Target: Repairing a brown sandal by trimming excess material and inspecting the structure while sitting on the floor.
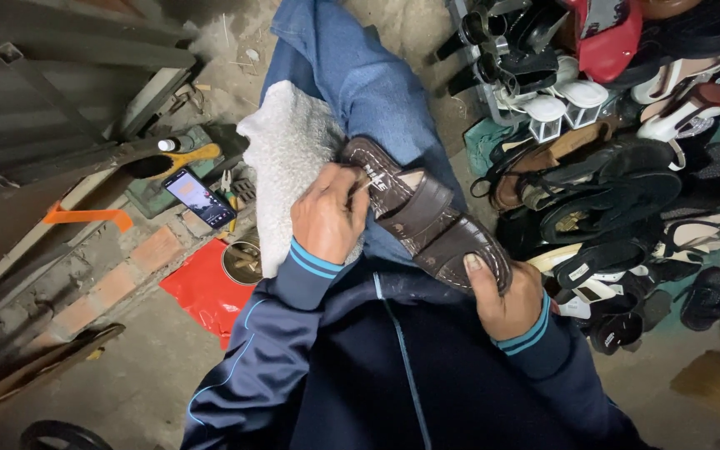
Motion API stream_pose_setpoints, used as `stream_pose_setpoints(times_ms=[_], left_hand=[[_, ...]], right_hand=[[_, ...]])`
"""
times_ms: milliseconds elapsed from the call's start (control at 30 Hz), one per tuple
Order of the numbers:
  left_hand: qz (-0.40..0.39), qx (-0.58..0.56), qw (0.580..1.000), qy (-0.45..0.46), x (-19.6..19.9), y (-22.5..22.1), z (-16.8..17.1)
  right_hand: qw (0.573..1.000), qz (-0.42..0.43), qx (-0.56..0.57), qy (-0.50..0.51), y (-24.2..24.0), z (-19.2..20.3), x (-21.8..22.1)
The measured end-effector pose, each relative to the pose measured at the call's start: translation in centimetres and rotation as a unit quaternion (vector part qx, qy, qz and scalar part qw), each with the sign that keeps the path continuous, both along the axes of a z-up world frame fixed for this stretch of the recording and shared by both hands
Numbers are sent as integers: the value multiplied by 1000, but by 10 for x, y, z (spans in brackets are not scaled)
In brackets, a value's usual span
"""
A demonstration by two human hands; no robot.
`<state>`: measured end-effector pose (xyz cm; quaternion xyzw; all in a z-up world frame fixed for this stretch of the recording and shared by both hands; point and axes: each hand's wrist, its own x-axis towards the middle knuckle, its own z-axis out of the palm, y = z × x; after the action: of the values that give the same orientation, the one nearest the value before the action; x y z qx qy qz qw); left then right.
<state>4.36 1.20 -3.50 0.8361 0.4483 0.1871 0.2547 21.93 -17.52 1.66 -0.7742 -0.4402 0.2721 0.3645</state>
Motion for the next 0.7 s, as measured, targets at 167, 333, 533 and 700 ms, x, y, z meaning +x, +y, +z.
stream_pose_setpoints(times_ms=[167, 333, 533, 700], left_hand=[[27, -168, 984, -48, -5, 0, 22], [53, -271, 957, -91, -16, -8, 33], [83, -271, 950, -131, -27, -7, 33], [63, -267, 952, -138, -31, -4, 37]], right_hand=[[995, 29, -23, -97, -12, -6, -21], [983, 141, -77, -89, -6, 25, -23], [987, 62, -143, 26, -55, -30, 58], [979, -149, -93, -102, -88, -101, 130]])
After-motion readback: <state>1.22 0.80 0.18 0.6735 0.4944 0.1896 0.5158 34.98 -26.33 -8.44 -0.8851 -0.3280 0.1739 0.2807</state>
